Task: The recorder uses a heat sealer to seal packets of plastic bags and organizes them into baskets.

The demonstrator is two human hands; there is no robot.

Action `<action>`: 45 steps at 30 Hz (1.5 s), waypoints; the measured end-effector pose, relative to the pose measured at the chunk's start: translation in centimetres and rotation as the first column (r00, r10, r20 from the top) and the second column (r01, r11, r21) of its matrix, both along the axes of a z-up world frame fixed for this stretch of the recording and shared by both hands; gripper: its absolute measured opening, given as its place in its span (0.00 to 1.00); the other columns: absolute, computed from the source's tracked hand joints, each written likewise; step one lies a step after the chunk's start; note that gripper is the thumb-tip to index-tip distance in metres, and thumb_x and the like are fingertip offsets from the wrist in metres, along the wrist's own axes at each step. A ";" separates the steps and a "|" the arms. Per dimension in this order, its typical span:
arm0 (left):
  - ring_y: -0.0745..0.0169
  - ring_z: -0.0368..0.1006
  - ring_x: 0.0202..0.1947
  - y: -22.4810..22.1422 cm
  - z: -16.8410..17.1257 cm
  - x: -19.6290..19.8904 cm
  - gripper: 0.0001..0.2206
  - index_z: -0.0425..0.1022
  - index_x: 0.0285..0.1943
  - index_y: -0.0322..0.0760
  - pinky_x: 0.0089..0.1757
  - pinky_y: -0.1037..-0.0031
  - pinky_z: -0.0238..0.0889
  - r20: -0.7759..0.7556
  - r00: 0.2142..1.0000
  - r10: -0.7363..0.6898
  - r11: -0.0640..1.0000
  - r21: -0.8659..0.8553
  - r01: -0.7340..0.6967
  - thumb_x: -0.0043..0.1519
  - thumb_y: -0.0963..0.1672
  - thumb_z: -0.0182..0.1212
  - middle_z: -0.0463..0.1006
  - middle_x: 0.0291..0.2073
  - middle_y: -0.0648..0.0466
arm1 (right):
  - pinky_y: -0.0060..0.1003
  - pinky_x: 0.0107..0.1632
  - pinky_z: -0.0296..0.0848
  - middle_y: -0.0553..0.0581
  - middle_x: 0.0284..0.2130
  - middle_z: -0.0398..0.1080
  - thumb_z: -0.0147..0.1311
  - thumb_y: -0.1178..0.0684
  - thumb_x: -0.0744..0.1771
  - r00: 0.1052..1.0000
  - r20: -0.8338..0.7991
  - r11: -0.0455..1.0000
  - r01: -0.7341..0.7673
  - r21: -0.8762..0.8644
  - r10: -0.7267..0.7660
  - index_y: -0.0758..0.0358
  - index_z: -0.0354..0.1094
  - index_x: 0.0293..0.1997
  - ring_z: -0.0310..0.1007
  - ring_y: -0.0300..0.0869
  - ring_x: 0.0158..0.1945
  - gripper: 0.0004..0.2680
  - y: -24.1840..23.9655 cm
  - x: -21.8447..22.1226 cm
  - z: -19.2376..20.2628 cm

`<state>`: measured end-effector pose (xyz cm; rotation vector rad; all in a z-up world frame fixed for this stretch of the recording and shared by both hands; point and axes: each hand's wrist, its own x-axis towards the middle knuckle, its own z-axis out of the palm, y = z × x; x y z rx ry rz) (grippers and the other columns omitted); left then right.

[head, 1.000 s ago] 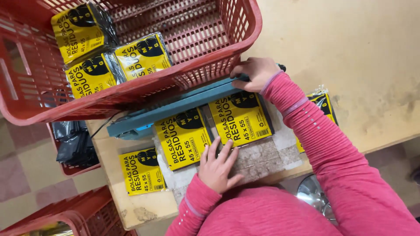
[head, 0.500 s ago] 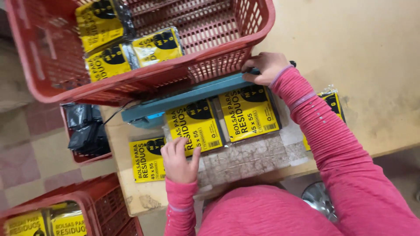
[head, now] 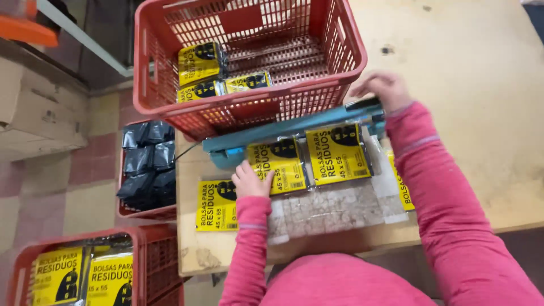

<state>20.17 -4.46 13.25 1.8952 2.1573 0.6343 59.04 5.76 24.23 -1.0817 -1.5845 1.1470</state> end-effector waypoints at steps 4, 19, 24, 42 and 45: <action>0.33 0.68 0.52 1.7 -1.3 0.0 0.39 0.63 0.61 0.27 0.50 0.54 0.64 0.147 0.987 0.060 0.996 -0.068 -0.051 0.45 0.51 0.78 0.70 0.53 0.38 | 0.43 0.46 0.76 0.66 0.32 0.75 0.60 0.50 0.69 0.985 -0.153 0.991 -0.092 -0.096 0.077 0.74 0.73 0.31 0.76 0.49 0.39 0.14 -6.1 1.1 -1.4; 0.44 0.79 0.43 -1.6 -5.3 -4.0 0.16 0.71 0.51 0.35 0.44 0.60 0.71 0.519 0.847 0.111 0.982 -0.187 -0.014 0.57 0.43 0.68 0.83 0.42 0.43 | 0.50 0.56 0.72 0.71 0.46 0.73 0.73 0.35 0.53 0.426 0.894 0.847 0.520 -0.113 -0.142 0.69 0.66 0.50 0.73 0.61 0.53 0.31 -9.8 -8.1 -9.5; 0.58 0.77 0.45 -4.0 -8.0 -6.3 0.14 0.68 0.53 0.31 0.47 0.70 0.70 0.798 0.600 -0.055 0.997 0.009 0.079 0.59 0.37 0.63 0.80 0.46 0.46 | 0.51 0.52 0.72 0.75 0.44 0.71 0.75 0.41 0.53 0.493 0.846 0.896 0.441 -0.041 -0.204 0.73 0.63 0.52 0.72 0.64 0.49 0.32 -10.9 -8.5 -11.3; 0.58 0.72 0.57 -7.6 -3.5 7.0 0.22 0.61 0.70 0.32 0.59 0.66 0.66 0.999 0.031 -0.029 0.958 0.019 0.285 0.66 0.34 0.51 0.74 0.59 0.49 | 0.34 0.56 0.66 0.57 0.52 0.64 0.45 0.54 0.74 0.705 -0.597 0.901 0.145 -0.408 -0.383 0.70 0.53 0.72 0.63 0.40 0.52 0.17 -24.8 -10.1 -15.6; 0.58 0.73 0.56 -7.6 -3.2 11.0 0.22 0.61 0.69 0.32 0.58 0.66 0.67 0.999 0.032 -0.006 0.936 -0.006 0.353 0.64 0.34 0.53 0.74 0.58 0.48 | 0.34 0.61 0.65 0.58 0.58 0.64 0.47 0.54 0.72 0.796 -0.487 0.931 0.272 -0.245 -0.361 0.69 0.49 0.75 0.64 0.41 0.59 0.21 -25.8 -6.8 -11.5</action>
